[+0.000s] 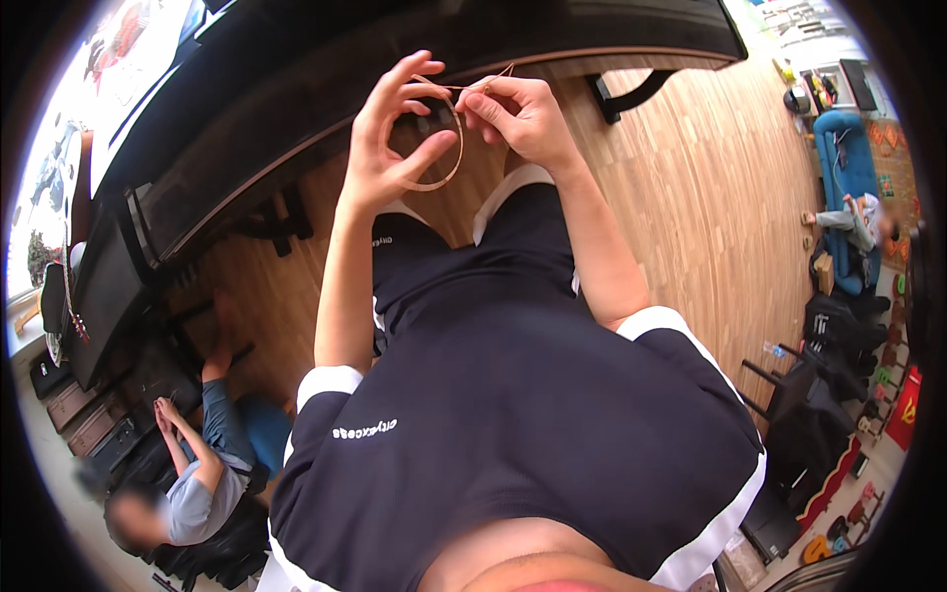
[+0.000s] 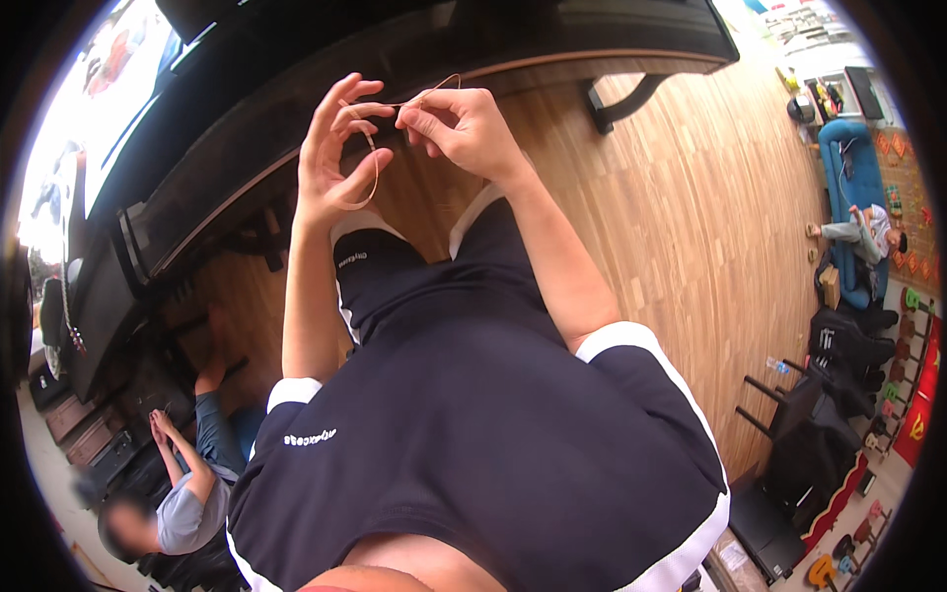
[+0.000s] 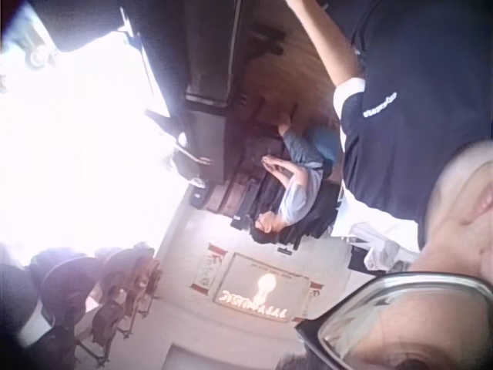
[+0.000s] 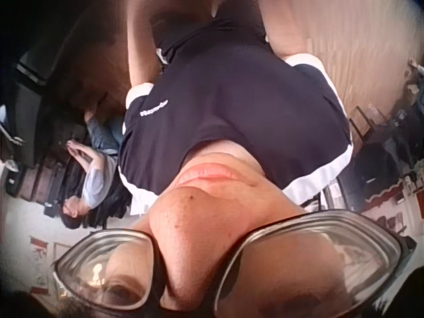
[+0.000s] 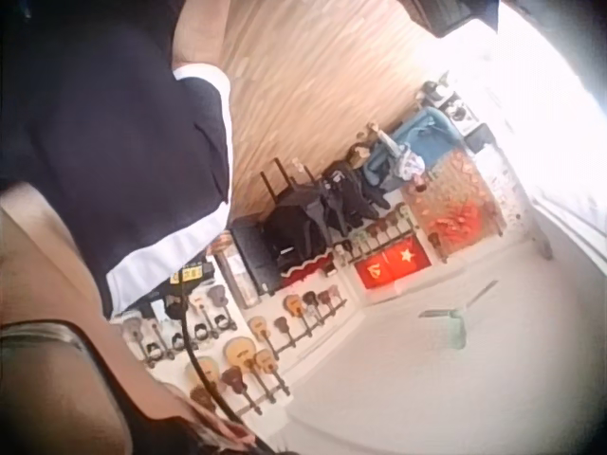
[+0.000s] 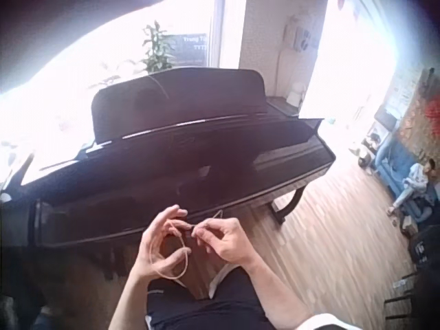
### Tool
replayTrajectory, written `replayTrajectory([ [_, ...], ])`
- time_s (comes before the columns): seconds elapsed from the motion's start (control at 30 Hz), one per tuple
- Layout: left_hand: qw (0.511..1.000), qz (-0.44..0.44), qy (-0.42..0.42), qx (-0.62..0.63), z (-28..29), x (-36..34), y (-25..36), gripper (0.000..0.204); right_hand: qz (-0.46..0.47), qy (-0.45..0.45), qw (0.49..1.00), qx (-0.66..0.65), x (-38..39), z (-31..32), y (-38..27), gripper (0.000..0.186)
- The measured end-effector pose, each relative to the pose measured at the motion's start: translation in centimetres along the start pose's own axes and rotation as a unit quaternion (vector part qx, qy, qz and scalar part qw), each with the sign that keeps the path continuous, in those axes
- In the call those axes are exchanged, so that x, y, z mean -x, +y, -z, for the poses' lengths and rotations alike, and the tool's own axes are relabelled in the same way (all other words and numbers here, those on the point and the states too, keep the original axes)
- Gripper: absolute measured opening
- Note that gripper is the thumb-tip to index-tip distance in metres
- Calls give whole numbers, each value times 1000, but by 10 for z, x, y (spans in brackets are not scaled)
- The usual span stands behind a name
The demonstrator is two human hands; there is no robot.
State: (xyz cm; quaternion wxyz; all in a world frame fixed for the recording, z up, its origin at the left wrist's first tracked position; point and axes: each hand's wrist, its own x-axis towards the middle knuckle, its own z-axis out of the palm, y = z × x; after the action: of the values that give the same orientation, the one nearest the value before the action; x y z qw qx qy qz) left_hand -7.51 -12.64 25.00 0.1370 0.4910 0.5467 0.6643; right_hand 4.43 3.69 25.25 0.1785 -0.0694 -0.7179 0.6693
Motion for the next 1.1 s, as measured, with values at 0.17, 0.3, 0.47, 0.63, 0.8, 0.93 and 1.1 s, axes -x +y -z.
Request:
replayTrajectory([
  [0.17,999,4,32,15,-27,18,-11,19,-53,-34,998,11,34,-1,-7,16],
  [0.3,986,89,97,105,-36,30,-9,13,-60,7,998,-30,51,-3,0,13],
  [0.47,964,126,160,168,-31,39,-8,14,-56,-52,993,85,59,8,7,25],
  [0.63,962,150,103,202,-26,47,-2,13,-67,-116,990,-43,61,7,8,40],
  [0.8,966,188,62,168,-24,53,5,11,-45,-102,984,-140,65,0,10,42],
  [0.93,962,200,81,165,-23,57,2,11,8,-111,971,-213,72,8,22,35],
  [1.1,962,189,106,165,-15,59,3,11,42,-41,928,-368,81,19,32,22],
])
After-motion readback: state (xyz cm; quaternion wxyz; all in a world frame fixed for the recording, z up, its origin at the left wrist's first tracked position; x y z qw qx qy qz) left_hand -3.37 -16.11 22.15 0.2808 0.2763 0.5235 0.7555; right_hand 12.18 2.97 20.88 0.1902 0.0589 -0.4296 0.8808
